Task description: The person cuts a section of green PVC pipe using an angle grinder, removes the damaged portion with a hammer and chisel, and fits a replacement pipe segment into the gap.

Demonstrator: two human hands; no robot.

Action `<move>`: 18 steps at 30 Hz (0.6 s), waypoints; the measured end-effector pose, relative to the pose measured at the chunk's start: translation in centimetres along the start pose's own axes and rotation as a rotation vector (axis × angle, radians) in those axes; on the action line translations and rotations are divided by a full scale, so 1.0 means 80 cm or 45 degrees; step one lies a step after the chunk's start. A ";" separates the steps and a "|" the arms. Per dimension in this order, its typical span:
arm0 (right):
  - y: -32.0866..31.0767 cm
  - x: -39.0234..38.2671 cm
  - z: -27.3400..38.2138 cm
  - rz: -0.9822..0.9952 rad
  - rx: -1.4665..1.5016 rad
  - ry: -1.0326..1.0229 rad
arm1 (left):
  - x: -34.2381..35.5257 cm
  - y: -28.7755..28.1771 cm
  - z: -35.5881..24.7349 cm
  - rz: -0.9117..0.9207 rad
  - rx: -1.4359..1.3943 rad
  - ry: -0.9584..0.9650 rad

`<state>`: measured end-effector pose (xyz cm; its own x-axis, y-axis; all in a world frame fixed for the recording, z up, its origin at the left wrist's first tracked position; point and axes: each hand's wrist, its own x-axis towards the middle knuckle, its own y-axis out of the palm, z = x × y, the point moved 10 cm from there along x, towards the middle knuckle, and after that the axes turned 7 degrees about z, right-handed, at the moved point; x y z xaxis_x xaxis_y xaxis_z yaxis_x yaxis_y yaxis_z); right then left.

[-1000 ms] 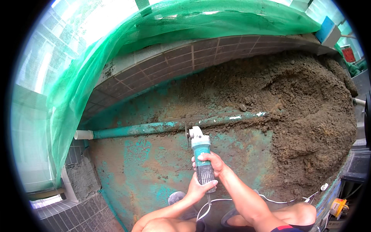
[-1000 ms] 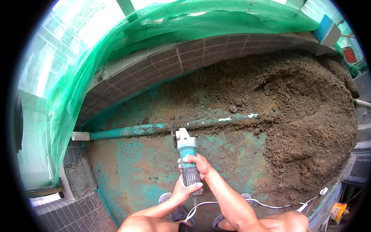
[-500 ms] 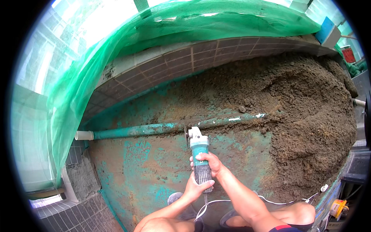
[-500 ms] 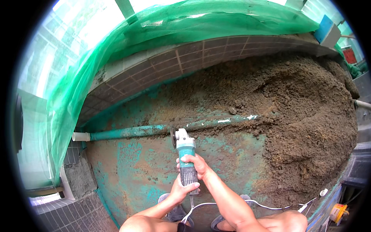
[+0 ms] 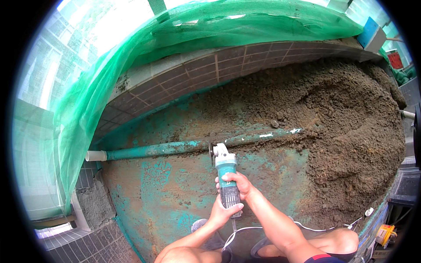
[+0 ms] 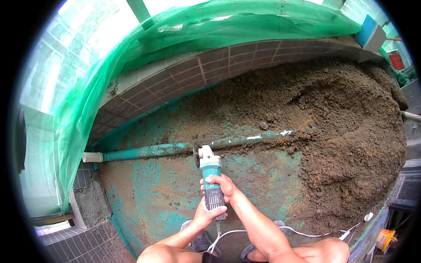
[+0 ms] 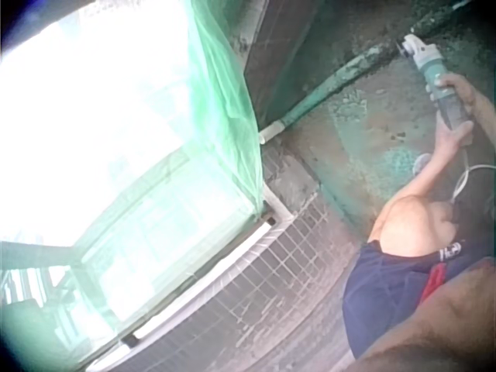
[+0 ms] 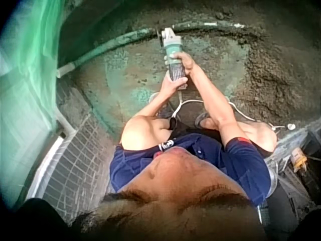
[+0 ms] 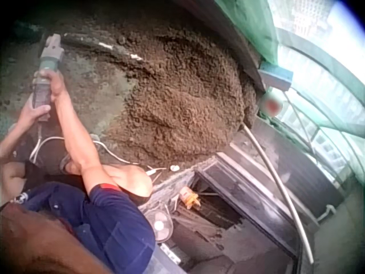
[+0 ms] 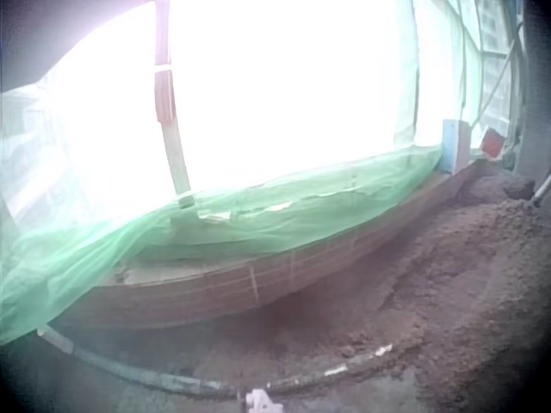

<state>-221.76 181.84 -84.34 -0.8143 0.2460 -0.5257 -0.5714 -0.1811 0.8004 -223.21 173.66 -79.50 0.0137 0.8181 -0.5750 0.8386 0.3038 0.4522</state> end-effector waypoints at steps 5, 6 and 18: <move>-0.001 0.003 0.003 -0.010 0.008 -0.025 | 0.003 -0.001 -0.001 0.006 -0.016 0.003; -0.002 0.004 0.003 -0.021 0.007 -0.034 | 0.003 -0.001 -0.001 0.003 -0.017 -0.001; -0.007 0.007 0.001 -0.035 -0.013 0.020 | 0.007 0.001 -0.005 0.000 -0.058 -0.042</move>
<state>-221.92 182.17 -85.05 -0.7999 0.2363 -0.5517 -0.5943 -0.1840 0.7829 -223.35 174.33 -79.52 0.0319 0.8016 -0.5970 0.8128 0.3268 0.4823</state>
